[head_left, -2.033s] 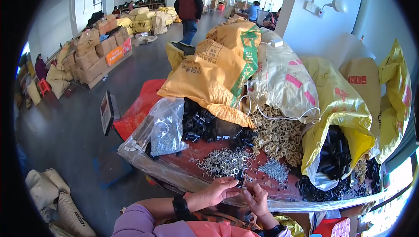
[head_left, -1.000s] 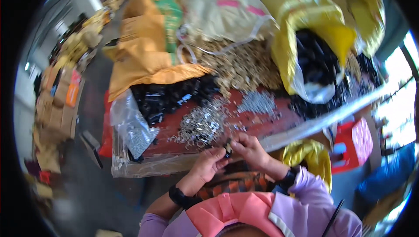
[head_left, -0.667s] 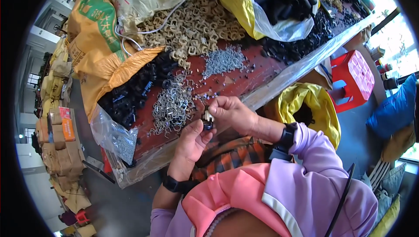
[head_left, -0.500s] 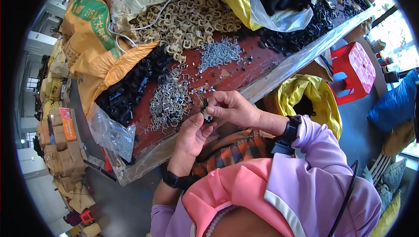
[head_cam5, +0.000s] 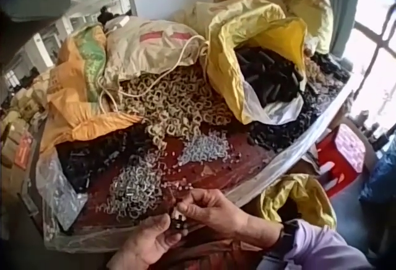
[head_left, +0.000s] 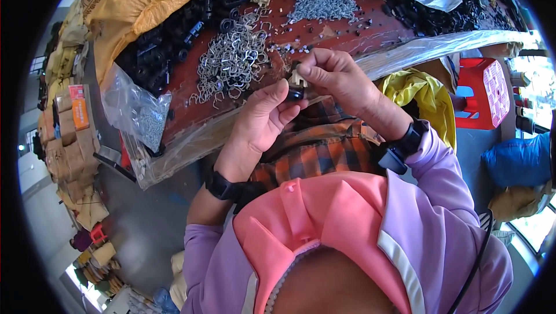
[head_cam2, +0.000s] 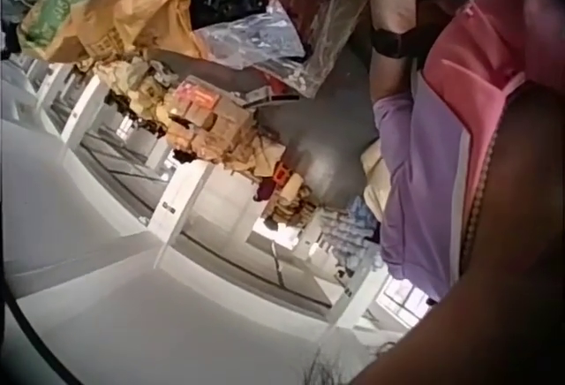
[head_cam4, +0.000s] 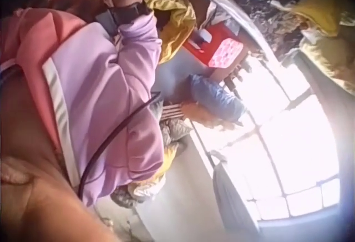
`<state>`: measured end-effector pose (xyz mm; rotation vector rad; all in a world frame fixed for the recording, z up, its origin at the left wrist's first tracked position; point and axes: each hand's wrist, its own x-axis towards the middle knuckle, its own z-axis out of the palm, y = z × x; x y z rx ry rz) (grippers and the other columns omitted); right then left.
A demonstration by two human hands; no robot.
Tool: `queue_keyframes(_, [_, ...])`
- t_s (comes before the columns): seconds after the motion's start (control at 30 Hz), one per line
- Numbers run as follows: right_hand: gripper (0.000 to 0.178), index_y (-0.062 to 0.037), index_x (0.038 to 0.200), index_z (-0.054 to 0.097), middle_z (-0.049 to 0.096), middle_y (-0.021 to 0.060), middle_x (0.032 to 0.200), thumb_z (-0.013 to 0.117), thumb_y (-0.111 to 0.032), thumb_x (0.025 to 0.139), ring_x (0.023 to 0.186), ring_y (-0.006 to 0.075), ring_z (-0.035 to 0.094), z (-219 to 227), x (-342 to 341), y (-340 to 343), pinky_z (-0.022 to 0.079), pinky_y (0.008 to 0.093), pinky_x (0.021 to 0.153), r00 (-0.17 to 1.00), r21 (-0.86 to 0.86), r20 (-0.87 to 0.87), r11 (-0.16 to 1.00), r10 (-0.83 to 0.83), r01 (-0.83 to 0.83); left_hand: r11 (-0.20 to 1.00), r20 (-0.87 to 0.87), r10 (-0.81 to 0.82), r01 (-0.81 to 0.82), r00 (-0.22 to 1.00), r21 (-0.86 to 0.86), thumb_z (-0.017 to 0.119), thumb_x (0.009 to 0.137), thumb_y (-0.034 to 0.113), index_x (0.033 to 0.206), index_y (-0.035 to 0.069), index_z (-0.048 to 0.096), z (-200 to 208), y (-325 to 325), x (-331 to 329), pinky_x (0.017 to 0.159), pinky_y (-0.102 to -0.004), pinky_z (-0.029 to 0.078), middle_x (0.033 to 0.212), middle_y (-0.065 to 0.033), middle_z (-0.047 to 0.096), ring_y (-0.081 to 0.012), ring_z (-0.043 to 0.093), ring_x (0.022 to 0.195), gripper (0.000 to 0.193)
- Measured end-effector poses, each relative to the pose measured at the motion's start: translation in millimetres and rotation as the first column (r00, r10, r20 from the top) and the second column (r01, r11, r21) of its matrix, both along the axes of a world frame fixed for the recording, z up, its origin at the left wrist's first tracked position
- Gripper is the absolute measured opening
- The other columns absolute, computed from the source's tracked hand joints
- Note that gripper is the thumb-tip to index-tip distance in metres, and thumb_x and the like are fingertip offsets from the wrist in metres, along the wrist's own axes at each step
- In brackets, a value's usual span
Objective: Assembling small metal and plastic components into completed parts at a workbench.
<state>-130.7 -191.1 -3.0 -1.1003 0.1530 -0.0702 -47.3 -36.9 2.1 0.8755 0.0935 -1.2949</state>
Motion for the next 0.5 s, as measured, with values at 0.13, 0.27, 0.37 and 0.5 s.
queue_keyframes(0.13, [0.013,-0.003,0.08,0.051,0.054,-0.0003,0.071,0.053,-0.016,0.08,0.062,0.0054,0.051,2.2,1.8,4.6,0.044,0.0198,0.055,0.999,-0.163,-0.033,0.987,-0.014,0.008,0.998,-0.007,0.049,-0.05,0.999,-0.03,0.057,0.077,0.017,0.087,0.003,0.055,-4.3,3.5,-0.2,0.061,-0.0211,0.05,0.08,-0.0063,0.059,-0.0187,0.059,0.073,0.018])
queue_keyframes(0.27, [0.016,-0.002,0.079,0.05,0.052,-0.0014,0.068,0.055,-0.017,0.079,0.06,0.0036,0.048,11.9,-1.3,7.8,0.04,0.0183,0.052,0.997,-0.243,-0.034,0.968,-0.068,0.057,0.999,0.042,0.028,-0.028,0.999,0.015,0.057,0.077,0.016,0.087,0.002,0.055,2.2,0.6,-4.7,0.061,-0.0212,0.05,0.079,-0.0066,0.059,-0.019,0.059,0.073,0.017])
queue_keyframes(0.37, [0.016,-0.0009,0.076,0.05,0.051,0.0013,0.064,0.058,-0.014,0.076,0.056,0.0063,0.048,5.8,-4.8,-8.9,0.041,0.0216,0.05,0.999,-0.528,0.025,0.848,-0.038,0.045,0.999,0.054,-0.034,0.032,0.998,0.042,0.056,0.077,0.015,0.087,0.001,0.055,1.7,-2.4,-1.2,0.06,-0.0207,0.05,0.081,-0.0088,0.059,-0.0193,0.059,0.073,0.017])
queue_keyframes(0.5, [0.012,-0.0019,0.075,0.052,0.052,0.0082,0.065,0.059,-0.012,0.072,0.058,0.0168,0.053,6.0,-2.9,-79.6,0.042,0.0267,0.051,0.919,-0.942,0.276,0.11,-0.281,0.317,0.999,0.063,0.016,-0.019,0.998,0.05,0.054,0.078,0.015,0.088,0.0,0.054,1.4,2.1,11.3,0.059,-0.0201,0.05,0.082,-0.0113,0.058,-0.019,0.059,0.073,0.018])
